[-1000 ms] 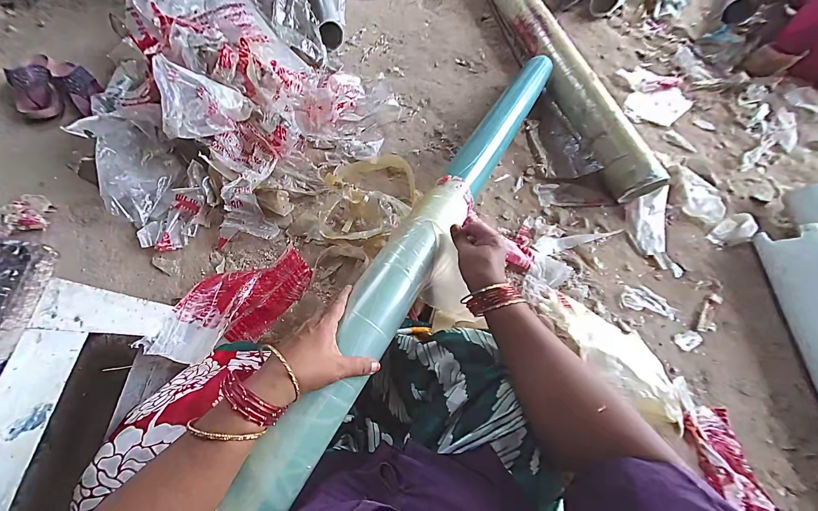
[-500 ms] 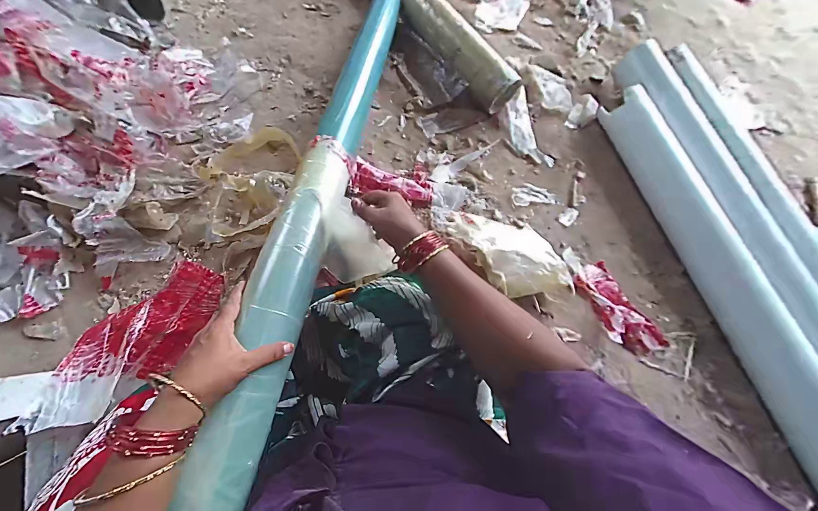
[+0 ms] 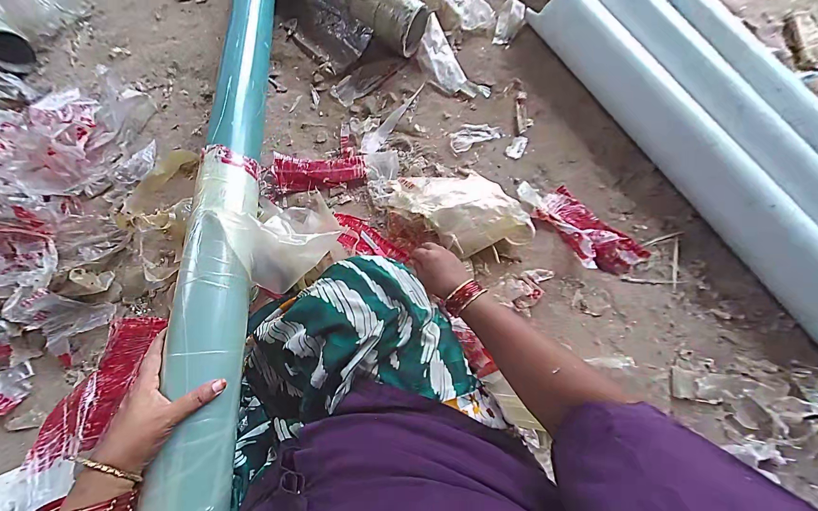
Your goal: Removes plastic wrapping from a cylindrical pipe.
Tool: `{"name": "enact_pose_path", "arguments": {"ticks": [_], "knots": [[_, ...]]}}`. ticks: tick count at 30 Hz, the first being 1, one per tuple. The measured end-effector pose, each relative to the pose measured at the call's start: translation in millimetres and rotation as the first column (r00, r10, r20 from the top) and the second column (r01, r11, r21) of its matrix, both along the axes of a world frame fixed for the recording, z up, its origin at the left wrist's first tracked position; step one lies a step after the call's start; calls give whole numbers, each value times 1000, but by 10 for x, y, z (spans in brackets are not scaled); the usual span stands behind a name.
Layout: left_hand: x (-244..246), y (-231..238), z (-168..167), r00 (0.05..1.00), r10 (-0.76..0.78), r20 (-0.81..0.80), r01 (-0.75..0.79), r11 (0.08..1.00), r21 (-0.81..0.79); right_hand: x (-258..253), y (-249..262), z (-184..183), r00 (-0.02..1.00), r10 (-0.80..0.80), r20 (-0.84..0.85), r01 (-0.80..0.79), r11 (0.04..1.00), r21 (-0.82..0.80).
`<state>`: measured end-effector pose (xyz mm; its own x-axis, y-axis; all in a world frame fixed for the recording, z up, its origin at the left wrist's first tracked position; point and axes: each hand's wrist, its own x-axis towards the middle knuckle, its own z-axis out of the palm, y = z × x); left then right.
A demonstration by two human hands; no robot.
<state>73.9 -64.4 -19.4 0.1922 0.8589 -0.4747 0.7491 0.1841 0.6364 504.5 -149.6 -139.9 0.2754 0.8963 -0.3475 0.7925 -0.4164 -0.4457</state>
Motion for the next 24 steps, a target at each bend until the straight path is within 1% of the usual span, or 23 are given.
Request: {"name": "enact_pose_path", "arguments": {"ticks": [3,6,8,10,11,14,16,18,20,22,24], "knots": [[39,-18,16,999,19,25,-19,1000,3,-133,83,-154,997,57,-58,-58,998,-10],[43,-18,18,999,29,32,-29,1000,-7,-182,165,-242,996,22,-91,-20,1000,24],[70,-33,21,999,31,38,-31,999,-16,-183,226,-260,998,-12,-68,9,999,-44],[103,-47,62,997,43,63,-41,999,-34,-219,316,-263,998,-42,-44,35,988,-149],[104,-40,73,996,51,73,-49,998,-38,-228,370,-266,998,-42,-50,33,985,-170],[84,-6,68,997,49,68,-45,997,-60,-172,510,-262,985,-38,-171,12,988,-152],[88,5,71,999,22,39,-20,998,-59,-115,550,-137,976,-106,-190,80,987,-137],[95,14,79,1000,6,13,-5,999,-52,-77,596,64,969,-204,-142,183,971,-152],[80,29,64,999,-23,-35,22,999,-46,-75,623,241,966,-259,-27,248,948,-198],[64,47,44,996,-51,-76,49,998,-35,-54,660,398,965,-246,87,260,931,-256],[69,49,57,994,-62,-90,57,997,-50,-14,710,479,959,-218,179,265,917,-299]]}}
